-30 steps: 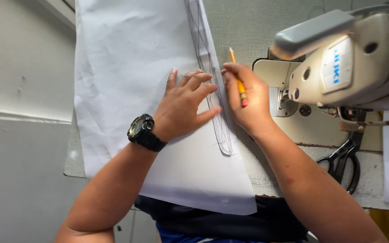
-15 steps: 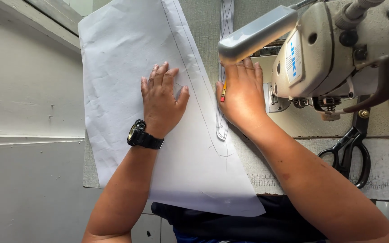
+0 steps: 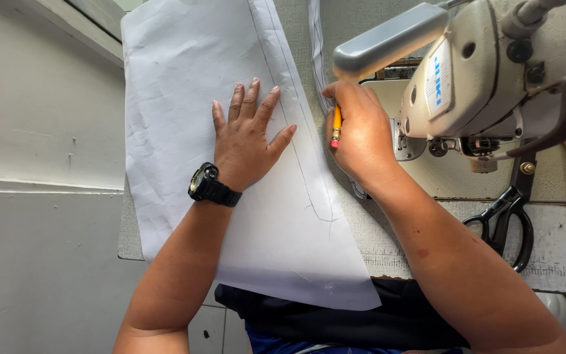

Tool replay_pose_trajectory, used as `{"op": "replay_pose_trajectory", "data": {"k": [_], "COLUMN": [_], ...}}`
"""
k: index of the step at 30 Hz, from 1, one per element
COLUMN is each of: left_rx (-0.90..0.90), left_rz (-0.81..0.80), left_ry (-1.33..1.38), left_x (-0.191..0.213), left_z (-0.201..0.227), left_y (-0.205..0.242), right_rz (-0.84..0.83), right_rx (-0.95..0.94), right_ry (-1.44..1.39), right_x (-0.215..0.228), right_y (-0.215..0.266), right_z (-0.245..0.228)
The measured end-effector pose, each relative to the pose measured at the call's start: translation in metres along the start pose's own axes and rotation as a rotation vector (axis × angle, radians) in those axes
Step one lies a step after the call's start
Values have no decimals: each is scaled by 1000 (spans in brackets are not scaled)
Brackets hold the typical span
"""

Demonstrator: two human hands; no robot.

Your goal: The person uses a pencil to draw and refine lines on a large sheet of white paper placed on a work table. They hold the paper steady with their left hand while drawing with their right hand, occasionally adjusting the paper's position.

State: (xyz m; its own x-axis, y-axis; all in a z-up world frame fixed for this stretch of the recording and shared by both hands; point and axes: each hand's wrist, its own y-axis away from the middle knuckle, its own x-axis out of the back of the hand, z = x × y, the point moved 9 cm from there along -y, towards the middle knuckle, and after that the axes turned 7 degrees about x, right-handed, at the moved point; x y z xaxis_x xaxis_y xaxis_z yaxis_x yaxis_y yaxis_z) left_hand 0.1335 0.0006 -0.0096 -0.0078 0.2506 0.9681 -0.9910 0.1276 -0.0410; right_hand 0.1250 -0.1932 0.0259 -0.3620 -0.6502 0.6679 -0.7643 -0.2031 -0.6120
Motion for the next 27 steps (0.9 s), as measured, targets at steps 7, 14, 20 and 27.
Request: {"op": "replay_pose_trajectory", "data": {"k": [7, 14, 20, 27], "left_rx": [55, 65, 92, 125], "left_rz": [25, 34, 77, 278], "left_ry": [26, -40, -56, -48], "left_x": [13, 17, 11, 10], "left_z": [4, 8, 4, -2], "left_y": [-4, -3, 1, 20], "right_rz": [-164, -234, -317, -255], "right_rx": [-135, -233, -361, -10], "right_ry": [-105, -260, -223, -15], "right_x": [4, 0, 4, 14], "right_y": [1, 6, 24, 55], "right_z": [-15, -16, -12, -15]}}
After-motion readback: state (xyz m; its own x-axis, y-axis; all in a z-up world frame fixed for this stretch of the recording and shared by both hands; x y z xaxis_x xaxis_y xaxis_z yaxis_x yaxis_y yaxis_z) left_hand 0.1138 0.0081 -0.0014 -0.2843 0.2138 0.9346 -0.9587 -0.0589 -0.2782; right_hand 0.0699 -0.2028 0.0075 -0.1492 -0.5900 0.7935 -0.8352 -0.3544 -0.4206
